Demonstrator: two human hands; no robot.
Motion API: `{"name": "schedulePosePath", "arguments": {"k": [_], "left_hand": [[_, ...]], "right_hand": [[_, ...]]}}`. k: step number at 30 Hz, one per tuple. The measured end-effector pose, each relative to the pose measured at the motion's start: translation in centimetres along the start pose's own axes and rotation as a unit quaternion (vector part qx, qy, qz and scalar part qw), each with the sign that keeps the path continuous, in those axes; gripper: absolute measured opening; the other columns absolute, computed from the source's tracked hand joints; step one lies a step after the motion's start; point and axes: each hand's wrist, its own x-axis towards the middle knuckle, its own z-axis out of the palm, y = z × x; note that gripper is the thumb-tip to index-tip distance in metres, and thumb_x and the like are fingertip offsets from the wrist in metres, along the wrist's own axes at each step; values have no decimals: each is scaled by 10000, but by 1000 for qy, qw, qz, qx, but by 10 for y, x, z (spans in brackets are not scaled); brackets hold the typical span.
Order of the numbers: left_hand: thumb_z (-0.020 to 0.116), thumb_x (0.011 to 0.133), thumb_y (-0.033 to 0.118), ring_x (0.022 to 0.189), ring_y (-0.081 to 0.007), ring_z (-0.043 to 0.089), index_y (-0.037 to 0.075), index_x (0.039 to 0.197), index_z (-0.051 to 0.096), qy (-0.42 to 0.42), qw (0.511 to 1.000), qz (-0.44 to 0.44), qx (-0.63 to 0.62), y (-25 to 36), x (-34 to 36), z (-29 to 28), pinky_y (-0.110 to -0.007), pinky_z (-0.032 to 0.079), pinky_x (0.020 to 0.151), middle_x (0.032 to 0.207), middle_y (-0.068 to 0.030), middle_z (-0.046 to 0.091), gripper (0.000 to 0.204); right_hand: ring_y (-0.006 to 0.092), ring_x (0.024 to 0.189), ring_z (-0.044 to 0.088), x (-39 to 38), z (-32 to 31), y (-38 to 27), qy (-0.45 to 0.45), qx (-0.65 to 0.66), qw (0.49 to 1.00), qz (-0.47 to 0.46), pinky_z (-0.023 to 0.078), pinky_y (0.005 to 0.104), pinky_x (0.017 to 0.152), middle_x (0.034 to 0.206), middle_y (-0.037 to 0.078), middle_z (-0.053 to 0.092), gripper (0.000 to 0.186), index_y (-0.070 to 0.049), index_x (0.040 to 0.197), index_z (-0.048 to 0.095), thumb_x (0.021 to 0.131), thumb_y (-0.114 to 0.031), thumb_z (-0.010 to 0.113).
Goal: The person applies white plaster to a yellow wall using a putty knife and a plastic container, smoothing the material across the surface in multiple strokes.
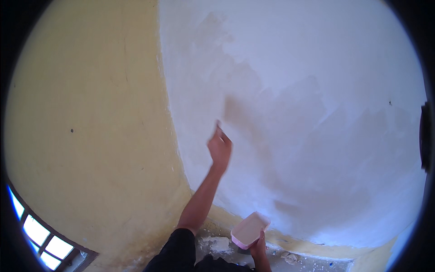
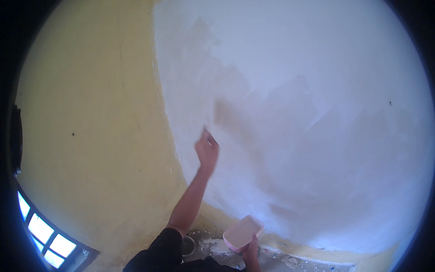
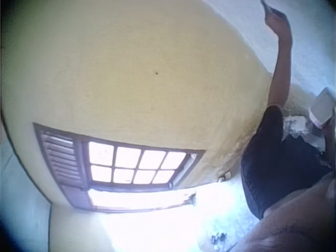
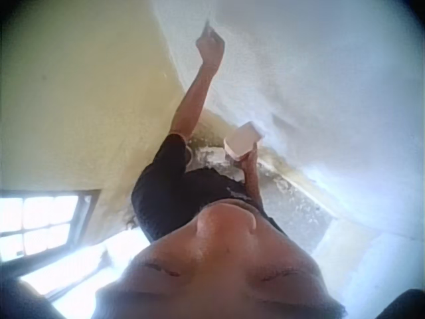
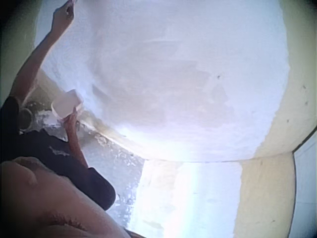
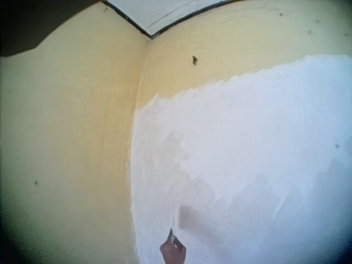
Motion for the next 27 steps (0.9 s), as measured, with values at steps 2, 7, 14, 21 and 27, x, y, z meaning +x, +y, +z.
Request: {"name": "schedulePosePath", "arguments": {"k": [2,7,14,21,27], "left_hand": [[521,834,25,768,-435,644,-16,978,649,89,995,-41,30,-17,67,-5,-505,501,674,844,-267,656,197],[534,799,16,758,-435,655,14,1032,641,105,991,-37,78,45,142,20,-519,524,694,778,-249,662,256],[582,727,-5,698,-381,658,25,1212,587,39,985,166,27,166,22,64,-474,528,631,953,-230,678,486],[520,777,-88,782,-345,679,85,1307,548,40,970,236,-46,112,-5,36,-389,549,617,1179,-181,640,558],[516,776,-100,1195,-362,558,-43,1351,449,74,965,232,101,56,70,65,-409,545,873,1342,-261,510,582]], "right_hand": [[274,1161,554,1,8,11,8,22,1000,2,448,428,993,1244,133,545,461,-24,1343,382,1013,-346,402],[287,1153,563,-17,-6,-17,-30,13,999,22,467,438,977,1251,142,542,480,-17,1347,380,1012,-361,391],[258,1221,515,-20,-29,-35,-54,-14,998,16,408,422,1041,1322,106,524,515,-59,1390,378,1020,-415,373],[259,1234,500,-17,-19,-30,-3,-6,1000,11,393,415,1052,1328,102,517,512,-56,1387,382,1017,-409,389],[257,1235,496,-29,-6,-27,-39,-13,999,23,391,411,1053,1328,102,517,513,-59,1386,386,1016,-414,394]]}}
